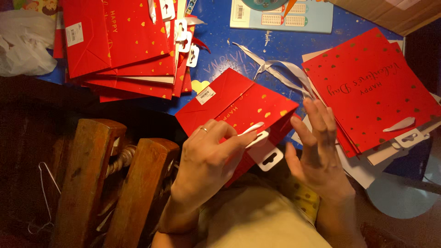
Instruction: The person threads white ribbons through plastic holders on red Valentine's Day gift cards, then stacks the finished cards on the table.
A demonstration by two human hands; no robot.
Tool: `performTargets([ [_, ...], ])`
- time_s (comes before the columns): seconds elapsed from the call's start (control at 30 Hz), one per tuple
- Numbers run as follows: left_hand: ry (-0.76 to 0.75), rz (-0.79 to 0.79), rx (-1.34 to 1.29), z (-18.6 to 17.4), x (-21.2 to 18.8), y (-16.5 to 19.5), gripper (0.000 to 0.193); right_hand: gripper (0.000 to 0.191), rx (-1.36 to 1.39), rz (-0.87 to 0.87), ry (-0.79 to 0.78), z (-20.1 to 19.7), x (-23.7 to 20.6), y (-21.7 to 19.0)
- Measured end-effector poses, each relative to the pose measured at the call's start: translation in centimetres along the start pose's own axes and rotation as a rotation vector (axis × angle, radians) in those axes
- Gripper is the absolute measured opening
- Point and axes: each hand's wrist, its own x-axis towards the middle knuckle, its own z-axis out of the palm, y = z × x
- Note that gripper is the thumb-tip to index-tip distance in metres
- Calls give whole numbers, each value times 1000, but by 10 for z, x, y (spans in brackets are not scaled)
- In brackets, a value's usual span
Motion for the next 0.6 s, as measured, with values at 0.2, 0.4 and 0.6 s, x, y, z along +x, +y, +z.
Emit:
performTargets([
  [0.2,56,147,57,-16,1,19,27,64,24,-20,23,20,-9,7],
  [0.4,443,287,-13,-26,-18,28,31,45,593,120,30,15,-20,54],
  [0.6,312,26,-247,60,-1,-8,26,37,873,551,383,66,-62,40],
])
